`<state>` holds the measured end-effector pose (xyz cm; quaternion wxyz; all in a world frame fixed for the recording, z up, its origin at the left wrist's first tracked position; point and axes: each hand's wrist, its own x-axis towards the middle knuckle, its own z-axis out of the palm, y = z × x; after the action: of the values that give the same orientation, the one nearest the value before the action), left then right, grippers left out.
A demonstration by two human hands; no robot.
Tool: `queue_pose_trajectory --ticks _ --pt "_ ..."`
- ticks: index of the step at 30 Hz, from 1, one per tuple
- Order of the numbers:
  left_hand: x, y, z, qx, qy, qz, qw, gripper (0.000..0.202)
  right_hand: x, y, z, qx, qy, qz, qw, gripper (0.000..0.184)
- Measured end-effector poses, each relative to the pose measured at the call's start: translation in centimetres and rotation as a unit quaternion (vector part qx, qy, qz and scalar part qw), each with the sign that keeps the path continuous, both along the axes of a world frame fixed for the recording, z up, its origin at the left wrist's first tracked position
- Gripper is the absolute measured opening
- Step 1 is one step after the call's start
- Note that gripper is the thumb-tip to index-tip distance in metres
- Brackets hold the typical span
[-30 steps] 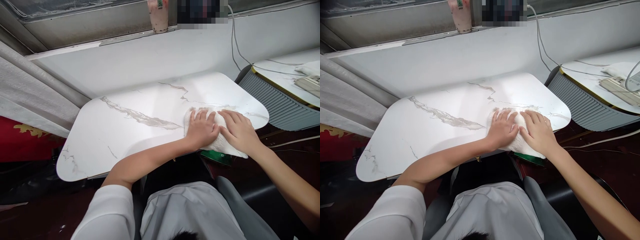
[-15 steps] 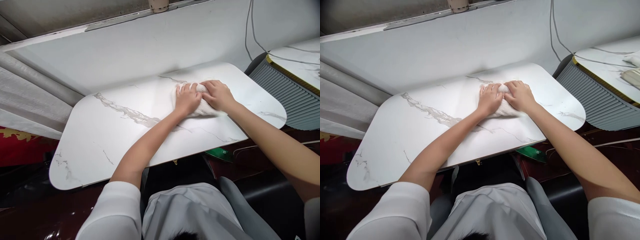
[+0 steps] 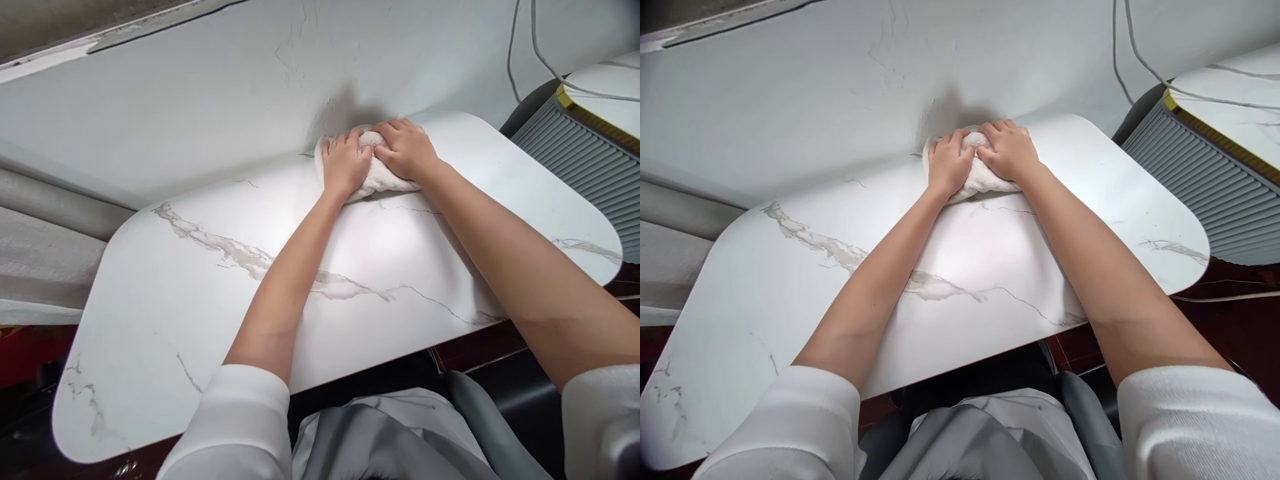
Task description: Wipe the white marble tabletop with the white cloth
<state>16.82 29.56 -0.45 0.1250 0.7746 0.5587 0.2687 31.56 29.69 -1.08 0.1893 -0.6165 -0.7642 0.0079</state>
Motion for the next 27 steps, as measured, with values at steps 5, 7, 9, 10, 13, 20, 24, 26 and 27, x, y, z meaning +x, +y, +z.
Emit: queue_pose_trajectory --ticks 5,7,9,10,13,20,24,26,27 --pt "-0.2 2.2 -0.1 0.001 0.001 0.01 1.0 0.032 -0.8 1.2 0.7 -0.011 -0.009 -0.022 1.0 0.038" --pt "-0.2 2.7 -0.1 -0.004 -0.002 0.017 1.0 0.034 -1.0 1.4 0.9 -0.007 -0.012 -0.029 0.999 0.039" --pt "-0.2 2.8 -0.1 -0.011 -0.003 0.022 1.0 0.036 -1.0 1.3 1.0 -0.002 -0.011 -0.026 1.0 0.041" --pt "-0.2 2.7 -0.1 -0.011 -0.003 0.023 1.0 0.036 -1.0 1.3 1.0 0.0 -0.009 -0.022 1.0 0.042" --pt "-0.2 2.1 0.0 -0.001 0.007 0.022 1.0 0.039 -0.9 1.0 0.9 -0.005 -0.005 -0.014 1.0 0.042" --pt "-0.9 -0.9 0.2 0.007 0.021 0.028 0.999 0.038 -1.3 -1.0 0.3 0.004 -0.014 0.006 1.0 0.045" --pt "-1.6 -3.8 0.2 0.005 0.027 0.019 0.999 0.039 -1.6 -3.5 -0.4 0.031 -0.002 0.023 0.999 0.049" --pt "-1.8 -5.5 0.2 0.005 0.035 0.021 0.999 0.041 -1.8 -5.1 -0.4 0.037 0.0 0.035 0.999 0.049" --pt "-1.9 -6.5 0.2 0.006 0.04 0.024 0.999 0.041 -1.9 -6.0 -0.3 0.037 -0.002 0.04 0.999 0.05"
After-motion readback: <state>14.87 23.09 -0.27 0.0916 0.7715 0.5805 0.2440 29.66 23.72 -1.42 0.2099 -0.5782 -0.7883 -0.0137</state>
